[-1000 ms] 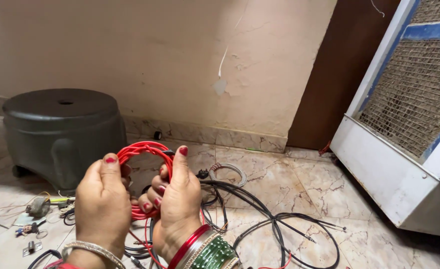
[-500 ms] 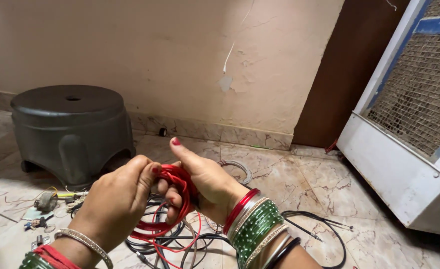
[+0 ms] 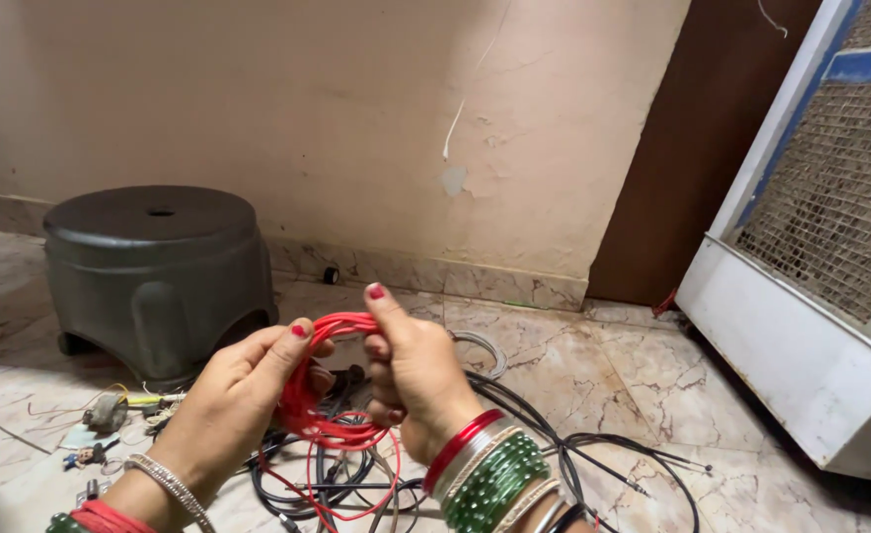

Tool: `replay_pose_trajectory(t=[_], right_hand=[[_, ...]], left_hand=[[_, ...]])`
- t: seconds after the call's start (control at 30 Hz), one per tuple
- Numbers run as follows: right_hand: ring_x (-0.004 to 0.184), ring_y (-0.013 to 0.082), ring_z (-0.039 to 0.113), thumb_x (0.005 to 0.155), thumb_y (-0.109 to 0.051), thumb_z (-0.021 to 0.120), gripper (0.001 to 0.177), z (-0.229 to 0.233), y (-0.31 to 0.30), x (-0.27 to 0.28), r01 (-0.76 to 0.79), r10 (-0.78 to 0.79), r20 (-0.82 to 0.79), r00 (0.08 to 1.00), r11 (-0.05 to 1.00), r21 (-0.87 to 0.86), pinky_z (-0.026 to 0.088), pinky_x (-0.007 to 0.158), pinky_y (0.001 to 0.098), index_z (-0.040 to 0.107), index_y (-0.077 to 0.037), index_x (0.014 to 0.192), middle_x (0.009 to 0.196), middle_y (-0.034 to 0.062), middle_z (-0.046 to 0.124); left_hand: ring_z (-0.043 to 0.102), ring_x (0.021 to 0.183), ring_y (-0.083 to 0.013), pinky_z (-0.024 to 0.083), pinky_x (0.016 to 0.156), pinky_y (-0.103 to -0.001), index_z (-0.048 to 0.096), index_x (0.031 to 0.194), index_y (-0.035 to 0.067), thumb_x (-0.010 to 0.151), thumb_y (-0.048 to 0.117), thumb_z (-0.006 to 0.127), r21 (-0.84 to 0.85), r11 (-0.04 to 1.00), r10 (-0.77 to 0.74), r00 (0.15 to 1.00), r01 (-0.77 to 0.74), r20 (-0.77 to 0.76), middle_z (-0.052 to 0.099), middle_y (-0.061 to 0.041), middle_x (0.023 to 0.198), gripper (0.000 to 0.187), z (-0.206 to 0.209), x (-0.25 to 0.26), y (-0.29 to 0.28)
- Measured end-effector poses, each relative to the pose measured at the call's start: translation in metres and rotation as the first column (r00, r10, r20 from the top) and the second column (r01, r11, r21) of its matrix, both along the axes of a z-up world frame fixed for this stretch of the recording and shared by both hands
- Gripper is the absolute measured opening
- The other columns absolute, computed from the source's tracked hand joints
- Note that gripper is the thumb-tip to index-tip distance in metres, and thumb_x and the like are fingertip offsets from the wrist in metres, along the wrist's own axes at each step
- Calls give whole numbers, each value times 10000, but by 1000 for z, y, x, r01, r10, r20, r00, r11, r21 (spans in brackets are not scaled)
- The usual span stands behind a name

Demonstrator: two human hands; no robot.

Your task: The person picks up a red wire from a pile of cables and components on the floor, then coils it into a neat loop by hand. The coiled wire is held and adjusted repeatedly to maintain its shape.

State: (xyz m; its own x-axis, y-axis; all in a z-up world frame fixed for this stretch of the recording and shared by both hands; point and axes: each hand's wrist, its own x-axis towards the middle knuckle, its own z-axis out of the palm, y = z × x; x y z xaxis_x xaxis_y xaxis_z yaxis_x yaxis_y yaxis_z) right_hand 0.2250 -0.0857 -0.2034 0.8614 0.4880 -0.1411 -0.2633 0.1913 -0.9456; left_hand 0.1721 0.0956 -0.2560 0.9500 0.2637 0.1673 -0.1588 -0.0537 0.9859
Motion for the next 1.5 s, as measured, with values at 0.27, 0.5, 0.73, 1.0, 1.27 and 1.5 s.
replay_pose_trajectory(t=[0.27,0.5,0.73,1.0,1.27,1.5], right_hand=[[374,98,146,926,-603,609,553,3,-4,9,161,-139,-116,984,965,209,157,389,294,379,-188,641,482,-80,223],[378,97,203,964,-593,563,530,-7,19,-13,297,-258,-152,954,883,363,198,378,291,411,-166,690,495,-65,270],[435,129,348,996,-596,482,545,-23,44,-37,206,-146,-173,974,890,407,362,448,298,482,-112,745,520,-21,372],[537,186,608,983,-693,330,714,2,5,-8,-242,259,-45,965,940,242,568,579,342,645,-59,886,582,28,590],[394,67,285,971,-624,565,559,-4,3,-2,-256,260,113,959,965,-50,266,391,263,563,-109,753,506,-82,363],[390,59,240,890,-557,685,471,-4,0,9,134,-138,144,980,990,43,217,388,257,518,-140,748,512,-102,313]], left_hand=[[648,821,-102,529,774,-301,688,1182,17,1029,407,489,-93,996,-2,998,8,67,743,-58,944,464,-3,5,-18],[639,717,-153,528,687,-314,649,1070,19,1041,425,433,-441,864,292,955,-243,47,680,-74,836,461,15,-6,-65],[470,585,-119,425,537,-295,638,968,19,1059,406,460,-268,813,549,834,-517,53,532,-8,705,436,13,-11,-47],[594,615,-216,502,581,-391,668,938,21,1027,377,472,353,841,351,910,-409,218,650,-94,657,417,27,-21,-29],[679,725,-218,550,646,-366,661,1022,68,989,341,473,509,840,113,979,-187,172,749,-84,757,333,29,-22,-27],[568,631,-153,513,560,-335,697,1052,61,1033,407,519,242,970,61,993,-35,-103,666,-64,789,391,19,-14,-7]])
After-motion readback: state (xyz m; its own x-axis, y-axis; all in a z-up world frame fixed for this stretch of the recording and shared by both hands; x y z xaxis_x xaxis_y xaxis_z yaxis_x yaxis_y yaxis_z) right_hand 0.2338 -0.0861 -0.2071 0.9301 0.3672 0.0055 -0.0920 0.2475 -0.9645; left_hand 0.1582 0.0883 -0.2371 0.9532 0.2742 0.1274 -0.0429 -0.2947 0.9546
